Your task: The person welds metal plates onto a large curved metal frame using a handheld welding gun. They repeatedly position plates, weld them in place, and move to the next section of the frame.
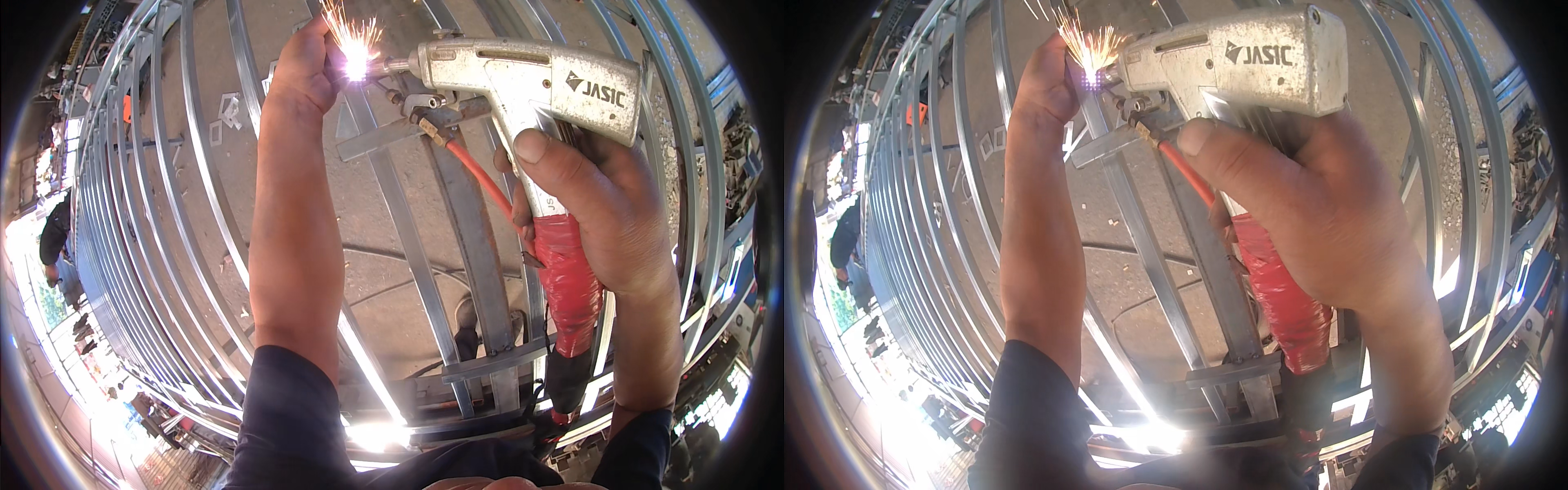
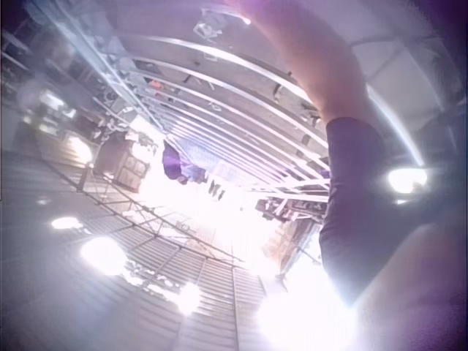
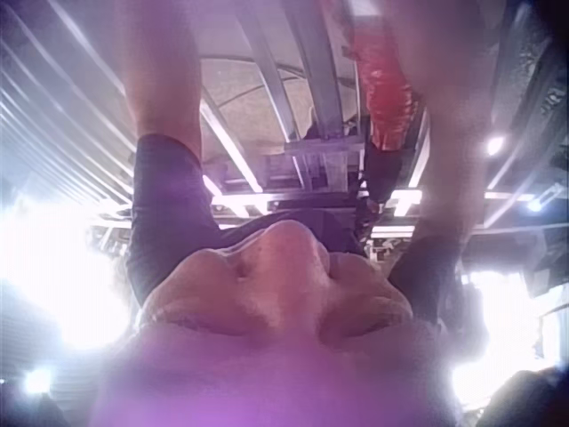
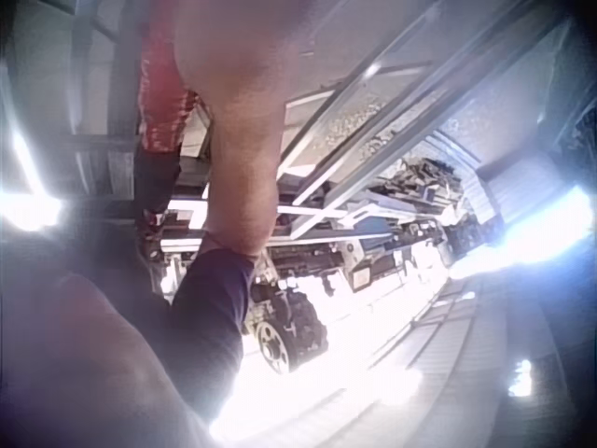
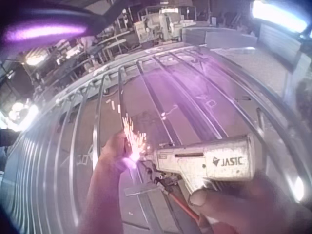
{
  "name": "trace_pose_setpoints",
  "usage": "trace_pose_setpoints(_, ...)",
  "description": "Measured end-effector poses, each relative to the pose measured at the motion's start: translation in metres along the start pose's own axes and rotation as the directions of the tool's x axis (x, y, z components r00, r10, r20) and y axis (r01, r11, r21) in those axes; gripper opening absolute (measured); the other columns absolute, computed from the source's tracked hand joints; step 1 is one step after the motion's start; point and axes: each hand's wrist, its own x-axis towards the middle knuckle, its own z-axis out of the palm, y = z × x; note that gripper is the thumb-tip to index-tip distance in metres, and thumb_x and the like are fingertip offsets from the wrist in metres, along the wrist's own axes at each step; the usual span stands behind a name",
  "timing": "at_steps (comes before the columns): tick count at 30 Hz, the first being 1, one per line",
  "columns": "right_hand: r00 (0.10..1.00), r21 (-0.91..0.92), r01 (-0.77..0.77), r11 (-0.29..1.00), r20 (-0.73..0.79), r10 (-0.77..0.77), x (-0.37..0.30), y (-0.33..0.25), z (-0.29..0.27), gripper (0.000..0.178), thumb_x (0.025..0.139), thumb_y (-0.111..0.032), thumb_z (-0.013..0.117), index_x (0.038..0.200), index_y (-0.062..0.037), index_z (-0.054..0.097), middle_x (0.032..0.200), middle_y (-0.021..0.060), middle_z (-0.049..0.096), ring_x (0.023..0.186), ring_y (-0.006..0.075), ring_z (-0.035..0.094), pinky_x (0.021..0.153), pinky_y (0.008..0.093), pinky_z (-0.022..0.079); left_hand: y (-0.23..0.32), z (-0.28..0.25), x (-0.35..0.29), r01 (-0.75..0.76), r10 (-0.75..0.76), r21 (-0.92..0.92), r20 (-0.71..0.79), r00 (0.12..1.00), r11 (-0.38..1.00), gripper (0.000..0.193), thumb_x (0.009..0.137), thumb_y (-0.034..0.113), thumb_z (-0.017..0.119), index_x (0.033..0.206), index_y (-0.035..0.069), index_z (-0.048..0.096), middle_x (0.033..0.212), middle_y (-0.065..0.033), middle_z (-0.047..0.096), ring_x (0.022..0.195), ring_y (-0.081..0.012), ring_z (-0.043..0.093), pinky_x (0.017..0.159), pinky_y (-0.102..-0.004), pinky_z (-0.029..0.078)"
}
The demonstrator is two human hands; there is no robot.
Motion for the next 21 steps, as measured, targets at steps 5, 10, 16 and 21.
trace_pose_setpoints(5,0.999,0.035,0.025,0.999,-0.033,-0.024,0.001,0.002,0.002,0.039,0.097,-0.036,0.066,0.102,0.0029,0.067,0.068,0.0085,0.065,0.058,0.0139,0.063,0.053,0.0253,0.051,0.005,0.011,-0.019,-0.046,0.055,-0.070,0.137,0.989,0.997,0.035,0.107,0.029,0.050,0.120,-0.001,0.062,0.107,-0.0113,0.071,0.093,-0.0215,0.070,0.080,-0.0378,0.059)
trace_pose_setpoints(10,0.995,0.036,-0.039,0.999,-0.093,0.042,0.001,-0.004,0.003,0.039,0.096,-0.037,0.067,0.100,0.0018,0.067,0.067,0.0086,0.064,0.055,0.0138,0.062,0.052,0.0255,0.050,-0.007,0.006,0.000,-0.019,0.019,-0.032,-0.011,1.000,0.999,0.034,0.106,0.029,0.053,0.122,0.000,0.062,0.113,-0.0119,0.072,0.097,-0.0219,0.070,0.083,-0.0381,0.059)
trace_pose_setpoints(16,0.996,0.026,-0.067,0.997,-0.052,0.068,0.002,-0.010,0.000,0.035,0.097,-0.032,0.067,0.105,0.0015,0.068,0.074,0.0064,0.067,0.057,0.0105,0.062,0.053,0.0238,0.050,-0.001,0.021,-0.012,-0.032,0.031,-0.044,-0.012,0.999,0.999,0.035,0.105,0.029,0.053,0.123,0.001,0.063,0.113,-0.0110,0.072,0.098,-0.0221,0.070,0.084,-0.0382,0.059)
trace_pose_setpoints(21,0.996,0.006,-0.083,0.997,0.022,0.083,0.002,-0.016,-0.005,0.036,0.097,-0.032,0.066,0.108,0.0017,0.068,0.082,0.0062,0.069,0.060,0.0098,0.063,0.055,0.0240,0.052,0.001,0.024,-0.015,-0.034,0.033,-0.056,-0.016,0.999,0.998,0.035,0.105,0.030,0.053,0.124,0.003,0.063,0.114,-0.0103,0.072,0.099,-0.0222,0.070,0.085,-0.0383,0.059)
